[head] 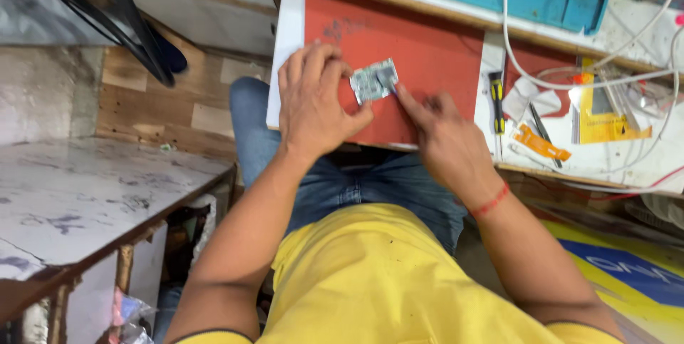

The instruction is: The person scrapes a small circuit board with a metal tool, then uses a hot air gun to heat the board. The person holds the board steady while applying heat to specific areas.

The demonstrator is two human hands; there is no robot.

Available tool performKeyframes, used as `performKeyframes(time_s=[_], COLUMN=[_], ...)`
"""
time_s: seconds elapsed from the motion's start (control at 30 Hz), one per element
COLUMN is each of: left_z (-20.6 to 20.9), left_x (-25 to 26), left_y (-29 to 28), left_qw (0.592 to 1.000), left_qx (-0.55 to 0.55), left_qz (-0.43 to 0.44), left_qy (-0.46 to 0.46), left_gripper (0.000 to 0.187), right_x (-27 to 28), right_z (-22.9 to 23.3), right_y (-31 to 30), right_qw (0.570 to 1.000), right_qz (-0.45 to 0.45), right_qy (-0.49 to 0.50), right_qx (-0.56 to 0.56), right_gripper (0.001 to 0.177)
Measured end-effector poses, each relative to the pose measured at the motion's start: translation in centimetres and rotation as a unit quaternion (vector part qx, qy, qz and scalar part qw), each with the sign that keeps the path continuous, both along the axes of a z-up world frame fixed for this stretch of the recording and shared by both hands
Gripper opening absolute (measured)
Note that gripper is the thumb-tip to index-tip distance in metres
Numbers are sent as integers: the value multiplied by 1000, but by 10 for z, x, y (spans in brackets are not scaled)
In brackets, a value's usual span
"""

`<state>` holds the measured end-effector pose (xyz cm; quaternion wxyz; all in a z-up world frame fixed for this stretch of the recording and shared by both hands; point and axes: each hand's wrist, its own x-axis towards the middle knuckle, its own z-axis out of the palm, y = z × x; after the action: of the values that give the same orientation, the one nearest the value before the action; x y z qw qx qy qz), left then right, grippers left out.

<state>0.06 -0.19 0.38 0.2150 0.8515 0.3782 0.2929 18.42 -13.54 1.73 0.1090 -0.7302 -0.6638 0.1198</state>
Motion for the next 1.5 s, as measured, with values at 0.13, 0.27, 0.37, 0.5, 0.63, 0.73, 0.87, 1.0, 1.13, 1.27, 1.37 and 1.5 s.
performKeyframes(time_s=[0.13, 0.27, 0.37, 0.5, 0.63, 0.73, 0.87, 1.0, 1.13, 1.27, 1.37, 1.5], left_z=[5, 6, 7, 2, 0, -8, -15, -13, -11, -3, -1, 11], left_x=[-2, 1, -1, -4, -4, -7, -4, -6, -8, -5, -3, 0], left_y=[1, -2, 2, -8, -5, -10, -10, -7, -10, -2, -2, 1], left_qw=[1000, 1000, 1000, 1000, 1000, 1000, 999, 999, 1000, 1000, 1000, 1000], left_qx=[-5, -11, 13, 7, 8, 12, 12, 24, 14, 11, 4, 4], left_qz=[4, -2, 1, 0, 0, 0, 0, 8, -1, -6, -3, -3], left_qy=[1, -6, -13, -10, -13, -12, -33, -26, -21, -24, -23, -25], left_gripper=[43, 44, 42, 40, 40, 41, 43, 44, 45, 45, 45, 46], right_x=[2, 10, 15, 11, 12, 12, 12, 4, 12, 20, 27, 31], right_z=[6, 6, 7, 2, 4, 3, 5, 0, -2, -2, -1, 7], right_y=[10, 7, 12, 0, 12, 9, 16, 25, 23, 32, 32, 39], right_qw=[999, 999, 1000, 998, 999, 998, 998, 991, 997, 996, 995, 981], right_qz=[-17, 18, 0, 65, 33, 59, 39, 137, 65, 91, 94, 188], right_qy=[-4, -4, -14, 23, 0, -5, -45, -8, -22, -20, -37, -4], right_qx=[-41, -29, -24, 2, 24, 12, -18, 7, 21, 14, -18, -41], right_gripper=[54, 56, 58, 56, 57, 55, 54, 56, 57, 61, 55, 56])
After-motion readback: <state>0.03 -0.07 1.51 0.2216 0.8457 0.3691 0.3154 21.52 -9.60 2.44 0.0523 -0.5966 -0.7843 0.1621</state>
